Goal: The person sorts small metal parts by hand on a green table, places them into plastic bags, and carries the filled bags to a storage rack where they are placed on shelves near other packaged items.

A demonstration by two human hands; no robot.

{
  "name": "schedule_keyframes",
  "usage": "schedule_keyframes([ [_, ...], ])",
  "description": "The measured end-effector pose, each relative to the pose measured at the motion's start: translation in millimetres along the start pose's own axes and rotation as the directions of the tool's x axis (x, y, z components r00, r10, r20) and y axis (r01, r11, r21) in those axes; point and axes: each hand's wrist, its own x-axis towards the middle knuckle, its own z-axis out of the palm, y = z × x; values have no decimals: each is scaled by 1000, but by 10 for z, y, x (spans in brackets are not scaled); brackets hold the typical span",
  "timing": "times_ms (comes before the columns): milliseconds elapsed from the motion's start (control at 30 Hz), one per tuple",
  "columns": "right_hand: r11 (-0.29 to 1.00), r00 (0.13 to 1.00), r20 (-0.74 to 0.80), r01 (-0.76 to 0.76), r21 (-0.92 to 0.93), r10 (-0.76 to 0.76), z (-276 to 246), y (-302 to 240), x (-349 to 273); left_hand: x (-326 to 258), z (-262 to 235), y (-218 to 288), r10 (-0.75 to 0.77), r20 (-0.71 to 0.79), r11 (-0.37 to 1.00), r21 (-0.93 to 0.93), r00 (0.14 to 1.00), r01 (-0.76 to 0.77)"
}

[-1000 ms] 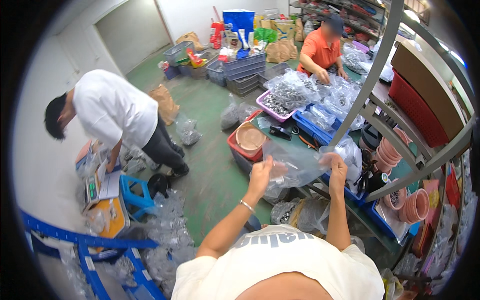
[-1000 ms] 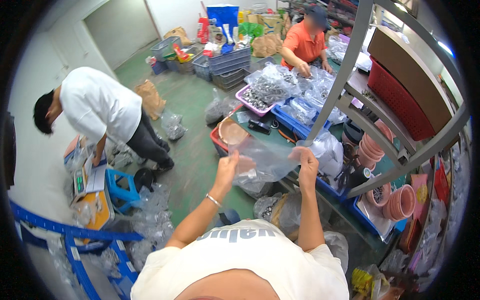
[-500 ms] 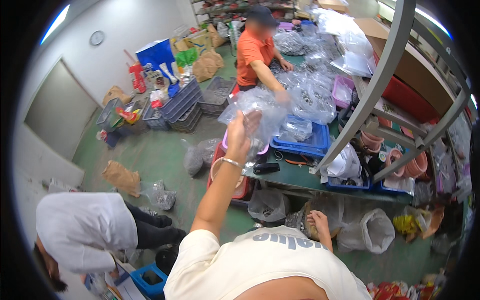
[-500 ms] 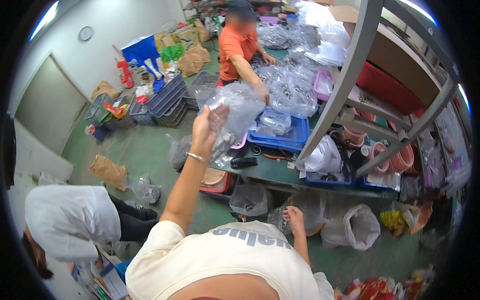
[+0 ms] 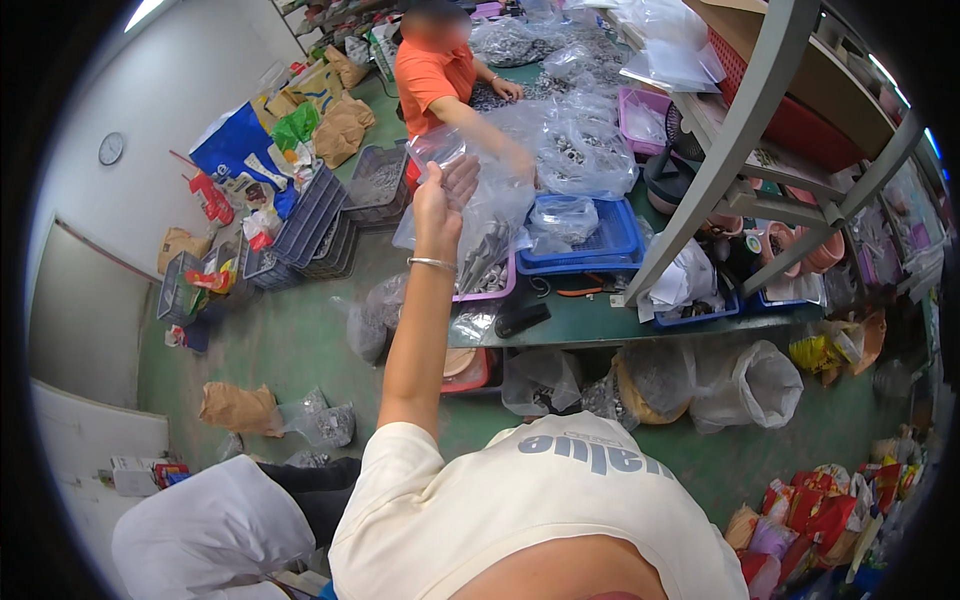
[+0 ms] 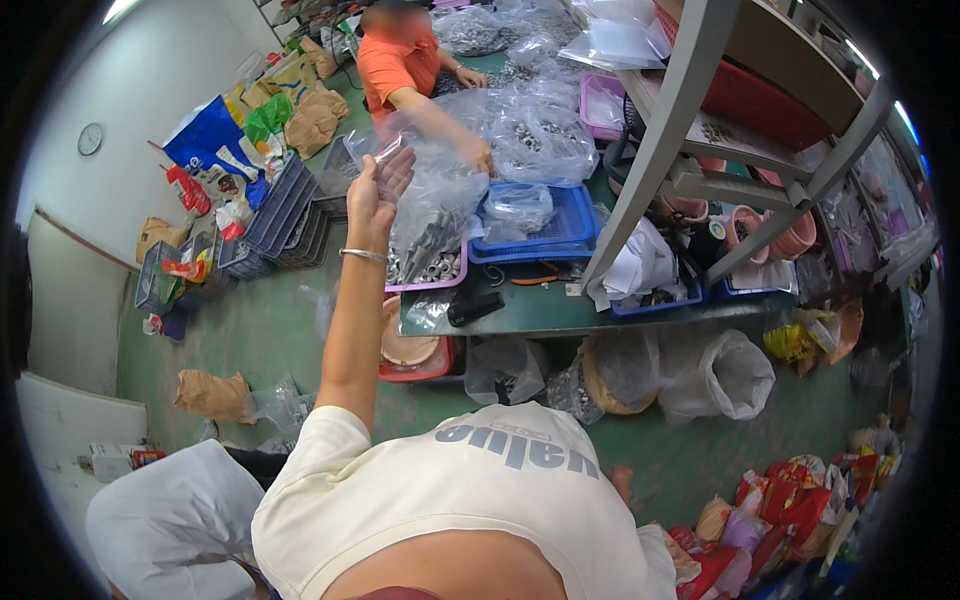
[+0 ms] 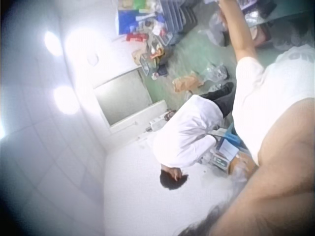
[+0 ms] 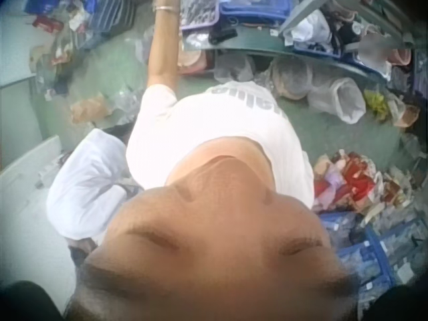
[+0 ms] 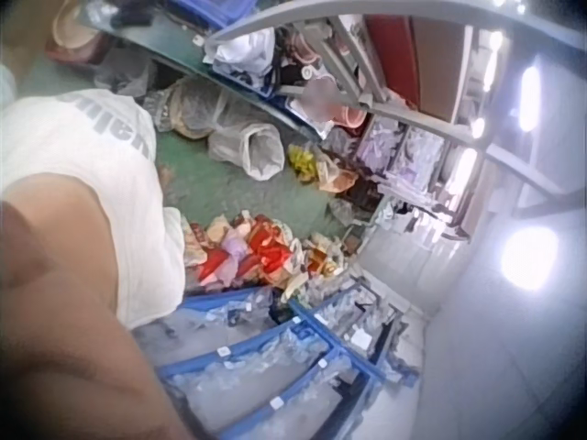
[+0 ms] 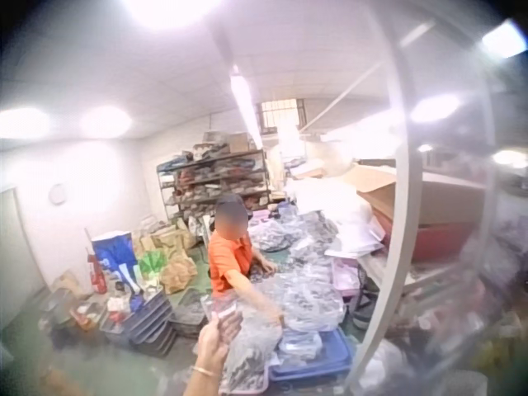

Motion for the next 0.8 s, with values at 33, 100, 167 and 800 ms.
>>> schedule_keyframes([
  [33, 1000, 1000, -3, -5, -5, 5, -17, 9, -33, 30, 3, -31, -14, 19, 1000, 17, 1000, 14],
  [100, 1000, 1000, 5, 10, -11, -10, -15, -34, -69, 82, 20, -102, -44, 58, 998, 49, 997, 41],
  [167, 999, 999, 24, 45, -6, -45, 28, -141, -115, 103, 18, -185, -74, 100, 995, 69, 992, 67],
  [800, 946, 943, 107, 321, -39, -315, 276, -418, -16, 401, -790, -931, 60, 69, 979, 190, 996, -73],
])
